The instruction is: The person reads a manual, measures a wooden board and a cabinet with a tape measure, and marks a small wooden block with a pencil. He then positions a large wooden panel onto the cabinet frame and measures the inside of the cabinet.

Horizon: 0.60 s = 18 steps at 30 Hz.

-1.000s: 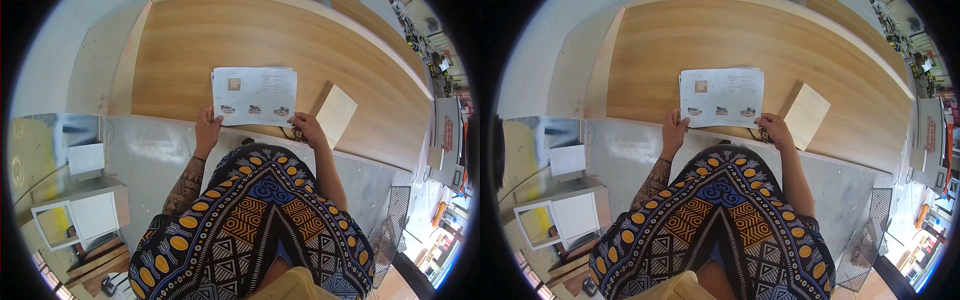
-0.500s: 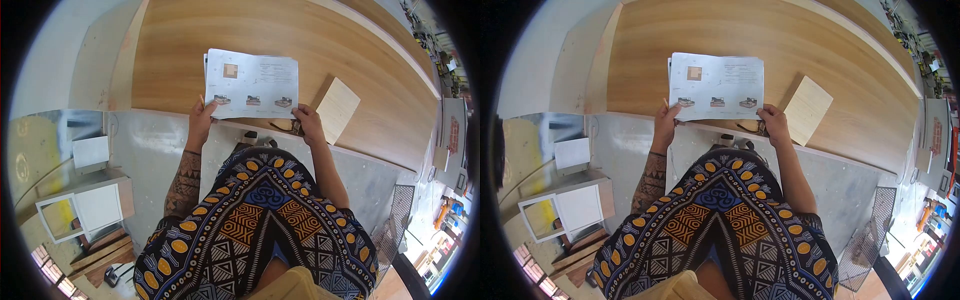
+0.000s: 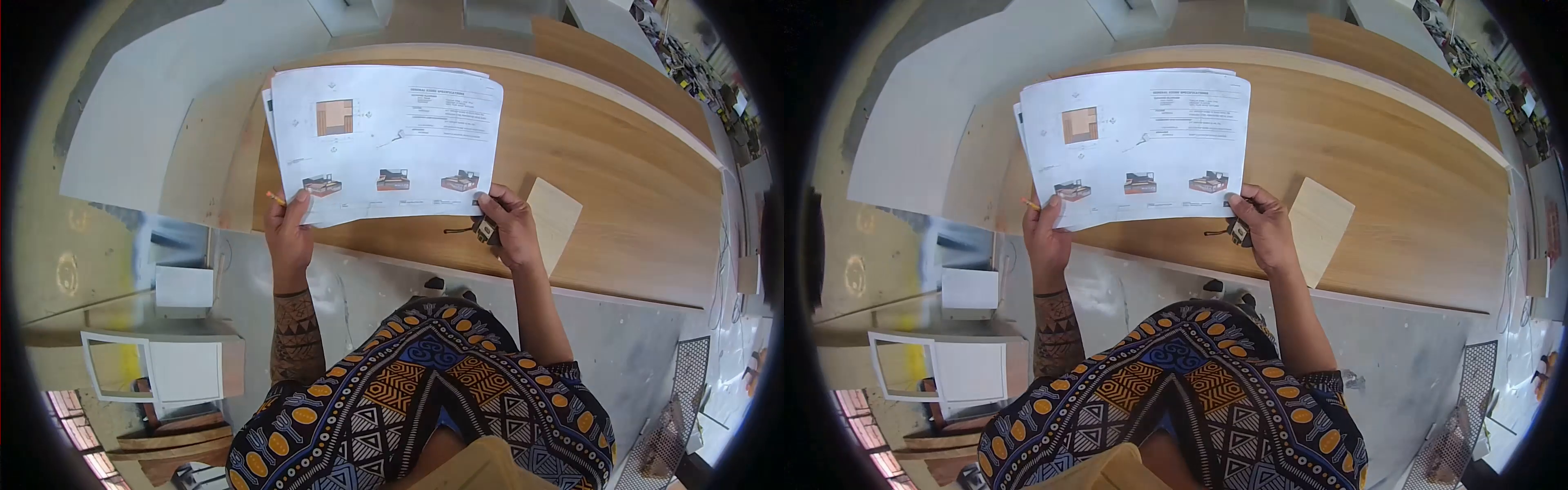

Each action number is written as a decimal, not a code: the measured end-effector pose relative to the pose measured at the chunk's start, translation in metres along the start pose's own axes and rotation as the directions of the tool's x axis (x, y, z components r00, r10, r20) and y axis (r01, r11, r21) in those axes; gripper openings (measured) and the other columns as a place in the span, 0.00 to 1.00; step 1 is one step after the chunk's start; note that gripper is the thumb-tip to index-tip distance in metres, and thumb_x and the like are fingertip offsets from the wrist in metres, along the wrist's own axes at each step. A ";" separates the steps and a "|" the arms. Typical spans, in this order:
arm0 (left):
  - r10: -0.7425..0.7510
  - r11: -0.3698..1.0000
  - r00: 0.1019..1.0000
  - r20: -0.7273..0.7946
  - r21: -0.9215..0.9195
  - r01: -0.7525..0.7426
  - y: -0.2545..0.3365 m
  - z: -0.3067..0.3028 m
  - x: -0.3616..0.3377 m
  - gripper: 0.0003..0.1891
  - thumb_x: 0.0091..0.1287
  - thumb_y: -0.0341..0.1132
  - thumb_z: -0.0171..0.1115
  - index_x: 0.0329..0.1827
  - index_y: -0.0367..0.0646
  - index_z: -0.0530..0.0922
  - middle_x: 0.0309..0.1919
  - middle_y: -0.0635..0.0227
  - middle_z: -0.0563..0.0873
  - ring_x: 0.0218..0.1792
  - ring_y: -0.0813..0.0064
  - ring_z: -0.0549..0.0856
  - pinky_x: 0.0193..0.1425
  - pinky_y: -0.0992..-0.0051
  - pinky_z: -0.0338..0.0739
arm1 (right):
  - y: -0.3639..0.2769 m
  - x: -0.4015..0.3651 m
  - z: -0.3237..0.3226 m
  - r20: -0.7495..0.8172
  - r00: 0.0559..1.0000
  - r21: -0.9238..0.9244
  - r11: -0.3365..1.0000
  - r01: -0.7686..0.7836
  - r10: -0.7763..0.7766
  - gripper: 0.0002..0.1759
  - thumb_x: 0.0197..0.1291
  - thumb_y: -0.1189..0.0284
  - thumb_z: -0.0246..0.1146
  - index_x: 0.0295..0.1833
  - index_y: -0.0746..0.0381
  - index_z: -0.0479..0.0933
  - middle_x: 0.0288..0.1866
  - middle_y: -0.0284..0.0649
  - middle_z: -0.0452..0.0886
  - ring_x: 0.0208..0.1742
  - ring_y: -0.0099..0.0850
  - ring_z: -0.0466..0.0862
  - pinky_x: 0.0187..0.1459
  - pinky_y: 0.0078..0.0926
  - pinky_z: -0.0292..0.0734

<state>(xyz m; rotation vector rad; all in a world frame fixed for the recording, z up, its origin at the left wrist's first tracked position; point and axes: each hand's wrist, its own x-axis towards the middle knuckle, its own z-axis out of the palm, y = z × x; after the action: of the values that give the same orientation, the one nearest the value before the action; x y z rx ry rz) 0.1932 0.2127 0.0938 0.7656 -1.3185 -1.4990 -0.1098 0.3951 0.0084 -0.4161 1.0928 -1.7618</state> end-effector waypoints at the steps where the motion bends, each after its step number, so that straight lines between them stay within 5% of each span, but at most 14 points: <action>1: 0.015 1.000 1.000 0.004 -0.010 -0.015 0.001 0.001 0.001 0.18 0.80 0.28 0.59 0.69 0.33 0.79 0.62 0.63 0.88 0.62 0.73 0.86 0.70 0.69 0.79 | -0.001 -0.002 -0.001 0.009 1.000 0.005 1.000 0.005 -0.005 0.10 0.76 0.75 0.69 0.56 0.67 0.87 0.47 0.35 0.91 0.45 0.20 0.86 0.51 0.21 0.81; 18: 0.058 0.995 0.988 0.142 -0.090 -0.046 0.012 0.003 0.022 0.16 0.80 0.26 0.60 0.67 0.32 0.80 0.61 0.62 0.88 0.61 0.72 0.86 0.70 0.69 0.79 | -0.001 -0.042 0.009 -0.044 0.990 0.109 0.985 0.135 -0.131 0.11 0.76 0.76 0.69 0.59 0.66 0.87 0.48 0.36 0.92 0.46 0.20 0.87 0.51 0.20 0.82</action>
<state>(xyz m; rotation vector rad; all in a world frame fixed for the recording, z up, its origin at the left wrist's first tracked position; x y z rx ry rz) 0.1863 0.1943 0.1090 0.5718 -1.3599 -1.5831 -0.0850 0.4278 0.0220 -0.3967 1.0053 -1.9457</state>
